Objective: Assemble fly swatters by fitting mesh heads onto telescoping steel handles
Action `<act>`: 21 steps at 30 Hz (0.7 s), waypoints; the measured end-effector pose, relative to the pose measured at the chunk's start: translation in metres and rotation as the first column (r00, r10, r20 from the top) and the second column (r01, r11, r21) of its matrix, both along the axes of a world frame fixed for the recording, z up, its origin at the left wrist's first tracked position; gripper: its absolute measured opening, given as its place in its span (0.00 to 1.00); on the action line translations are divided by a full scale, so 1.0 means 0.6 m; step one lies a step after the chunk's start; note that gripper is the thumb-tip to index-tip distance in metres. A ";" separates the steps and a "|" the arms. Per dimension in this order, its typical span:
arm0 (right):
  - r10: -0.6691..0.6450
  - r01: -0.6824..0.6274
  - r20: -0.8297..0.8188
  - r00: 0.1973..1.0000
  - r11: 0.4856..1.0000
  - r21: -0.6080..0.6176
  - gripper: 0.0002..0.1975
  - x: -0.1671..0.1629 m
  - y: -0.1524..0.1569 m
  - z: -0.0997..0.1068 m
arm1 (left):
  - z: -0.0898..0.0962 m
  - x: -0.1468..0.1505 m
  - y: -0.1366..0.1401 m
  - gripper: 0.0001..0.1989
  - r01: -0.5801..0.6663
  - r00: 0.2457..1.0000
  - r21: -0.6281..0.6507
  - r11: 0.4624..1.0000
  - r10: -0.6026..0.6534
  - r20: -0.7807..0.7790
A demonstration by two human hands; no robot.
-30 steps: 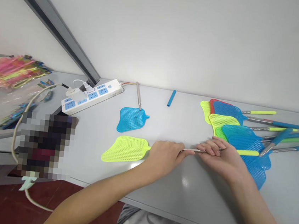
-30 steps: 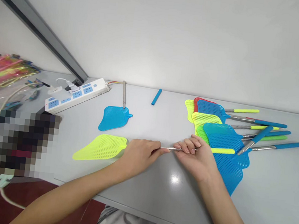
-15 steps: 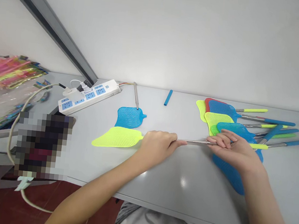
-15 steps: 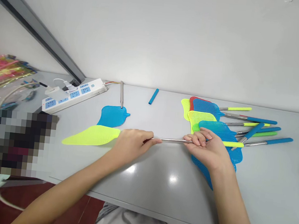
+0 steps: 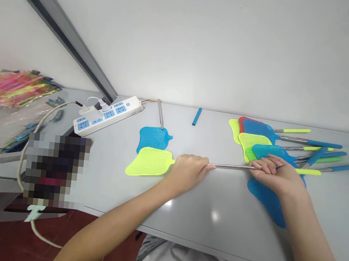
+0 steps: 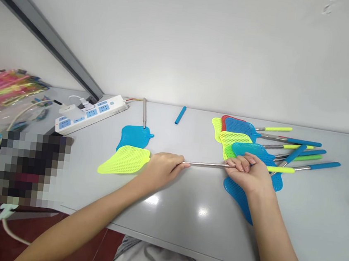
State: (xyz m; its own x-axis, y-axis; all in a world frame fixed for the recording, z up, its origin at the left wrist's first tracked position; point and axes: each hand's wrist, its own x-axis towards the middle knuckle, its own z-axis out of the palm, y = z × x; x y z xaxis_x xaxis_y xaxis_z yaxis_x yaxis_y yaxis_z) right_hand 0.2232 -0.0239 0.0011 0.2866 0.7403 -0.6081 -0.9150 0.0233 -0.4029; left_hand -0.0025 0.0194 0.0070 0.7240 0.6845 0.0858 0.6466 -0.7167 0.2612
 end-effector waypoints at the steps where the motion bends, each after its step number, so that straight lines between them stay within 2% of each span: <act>1: -0.013 0.013 0.004 1.000 1.000 0.007 0.17 0.001 0.000 -0.003 | -0.002 0.002 -0.002 0.21 0.012 1.000 0.018 1.000 -0.012 -0.003; 5: -0.062 0.063 -0.035 0.997 0.998 0.031 0.15 -0.006 0.001 0.002 | -0.004 0.003 -0.006 0.19 0.049 0.999 0.069 0.996 -0.050 0.001; 10: -0.108 0.110 -0.082 0.991 0.994 0.026 0.13 -0.018 0.003 0.007 | -0.001 0.001 -0.007 0.15 0.083 0.996 0.058 0.995 -0.084 0.023; 15: -0.062 0.064 -0.030 0.998 0.996 0.068 0.14 -0.025 0.005 -0.003 | -0.003 0.002 -0.009 0.14 0.096 0.993 0.008 0.995 -0.097 0.063; 21: -0.009 0.014 -0.054 0.998 0.996 0.088 0.14 -0.042 0.003 -0.007 | -0.008 0.005 -0.012 0.16 0.120 0.988 -0.030 0.992 -0.116 0.106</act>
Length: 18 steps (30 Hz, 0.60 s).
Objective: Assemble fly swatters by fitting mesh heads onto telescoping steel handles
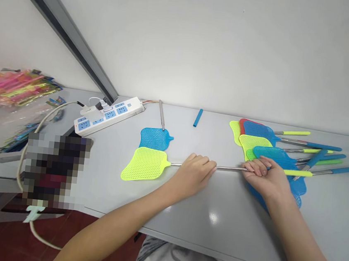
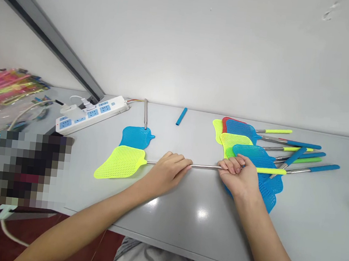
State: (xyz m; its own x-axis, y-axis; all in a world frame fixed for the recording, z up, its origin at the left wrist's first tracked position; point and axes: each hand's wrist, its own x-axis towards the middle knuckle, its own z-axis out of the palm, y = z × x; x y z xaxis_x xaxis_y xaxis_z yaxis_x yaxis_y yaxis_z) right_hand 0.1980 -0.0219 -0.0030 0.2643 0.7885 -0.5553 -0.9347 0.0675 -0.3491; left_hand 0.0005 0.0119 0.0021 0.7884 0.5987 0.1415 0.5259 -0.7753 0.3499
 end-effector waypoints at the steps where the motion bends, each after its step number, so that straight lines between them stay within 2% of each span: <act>1: 0.012 -0.012 0.004 1.000 1.000 0.005 0.14 -0.003 0.000 0.000 | -0.001 0.000 0.000 0.16 0.006 1.000 -0.004 1.000 -0.006 -0.001; 11: -0.033 0.032 -0.069 0.997 0.999 -0.015 0.13 -0.016 0.000 0.006 | -0.006 0.000 0.001 0.16 0.002 1.000 -0.021 1.000 -0.001 0.015; 18: -0.006 0.006 -0.021 1.000 1.000 -0.006 0.14 -0.023 -0.001 0.005 | -0.008 0.002 0.002 0.17 -0.014 1.000 -0.035 0.999 0.015 0.020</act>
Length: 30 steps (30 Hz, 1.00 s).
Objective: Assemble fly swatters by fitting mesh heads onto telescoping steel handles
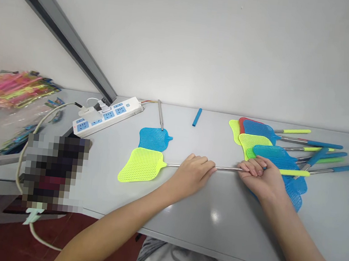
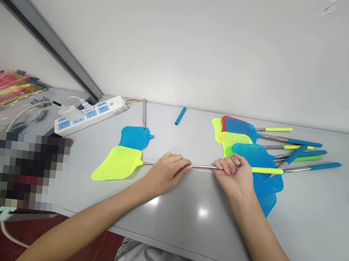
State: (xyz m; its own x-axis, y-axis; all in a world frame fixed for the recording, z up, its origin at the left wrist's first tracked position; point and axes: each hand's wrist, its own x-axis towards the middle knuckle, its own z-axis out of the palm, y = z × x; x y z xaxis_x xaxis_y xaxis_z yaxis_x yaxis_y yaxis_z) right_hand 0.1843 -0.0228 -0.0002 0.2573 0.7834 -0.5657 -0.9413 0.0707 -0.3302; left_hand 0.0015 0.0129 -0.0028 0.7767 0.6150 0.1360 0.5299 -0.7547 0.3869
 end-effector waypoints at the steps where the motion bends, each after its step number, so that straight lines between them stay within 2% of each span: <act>1: 0.007 -0.007 0.004 1.000 1.000 0.002 0.14 -0.001 0.000 -0.001 | -0.001 0.000 0.000 0.17 0.001 1.000 -0.007 1.000 -0.001 0.002; 11: -0.014 0.013 -0.095 0.995 1.000 -0.010 0.14 -0.008 -0.002 -0.002 | -0.007 -0.001 0.002 0.16 0.015 1.000 -0.043 0.999 -0.014 0.001; 30: 0.001 -0.010 -0.107 0.994 0.997 -0.083 0.15 -0.014 -0.004 0.003 | -0.002 -0.011 0.005 0.16 0.049 0.998 -0.117 0.992 -0.055 -0.044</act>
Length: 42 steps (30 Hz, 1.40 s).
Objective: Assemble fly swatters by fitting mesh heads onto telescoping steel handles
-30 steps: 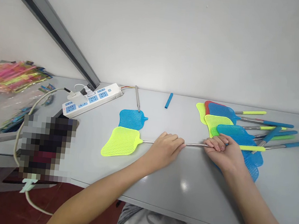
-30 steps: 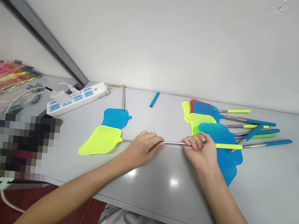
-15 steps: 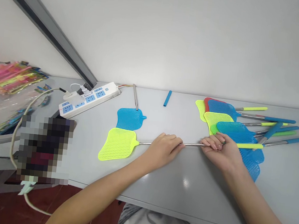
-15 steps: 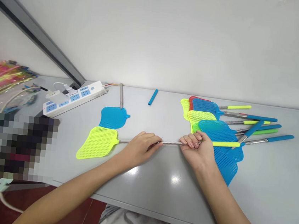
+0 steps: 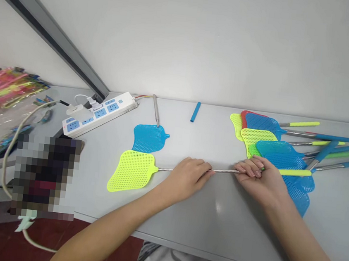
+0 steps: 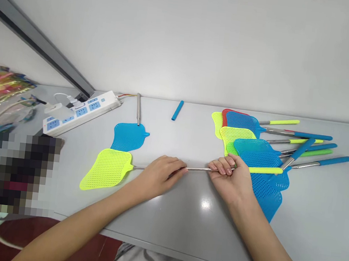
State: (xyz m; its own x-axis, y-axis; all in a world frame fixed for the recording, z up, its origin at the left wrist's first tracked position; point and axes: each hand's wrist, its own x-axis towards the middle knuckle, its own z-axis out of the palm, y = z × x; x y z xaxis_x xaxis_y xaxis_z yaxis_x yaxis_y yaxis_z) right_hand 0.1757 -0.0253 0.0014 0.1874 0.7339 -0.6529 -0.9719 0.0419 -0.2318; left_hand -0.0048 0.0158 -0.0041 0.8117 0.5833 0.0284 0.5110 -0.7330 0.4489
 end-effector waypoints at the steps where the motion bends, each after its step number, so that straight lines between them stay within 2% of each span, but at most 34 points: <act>1: 0.000 0.000 -0.004 1.000 1.000 -0.001 0.15 0.000 0.000 0.000 | 0.000 0.000 0.000 0.16 0.002 1.000 0.001 1.000 -0.002 -0.005; 6: -0.020 0.020 0.009 1.000 1.000 -0.003 0.16 -0.007 0.002 0.001 | 0.000 0.001 0.000 0.16 0.010 0.998 0.026 1.000 -0.009 -0.058; 14: -0.119 0.116 0.095 0.988 0.993 0.035 0.15 -0.037 -0.002 0.000 | 0.003 0.007 -0.004 0.16 0.014 0.983 0.141 0.990 0.012 -0.181; 30: -0.095 0.091 0.075 0.993 0.994 0.056 0.15 -0.050 -0.006 -0.005 | 0.001 0.013 -0.006 0.20 -0.058 0.992 0.155 0.986 0.074 -0.103; 42: -0.010 0.011 -0.023 1.000 0.999 0.040 0.15 -0.038 0.000 0.002 | 0.006 0.018 -0.018 0.21 -0.115 0.975 0.173 0.978 0.144 -0.168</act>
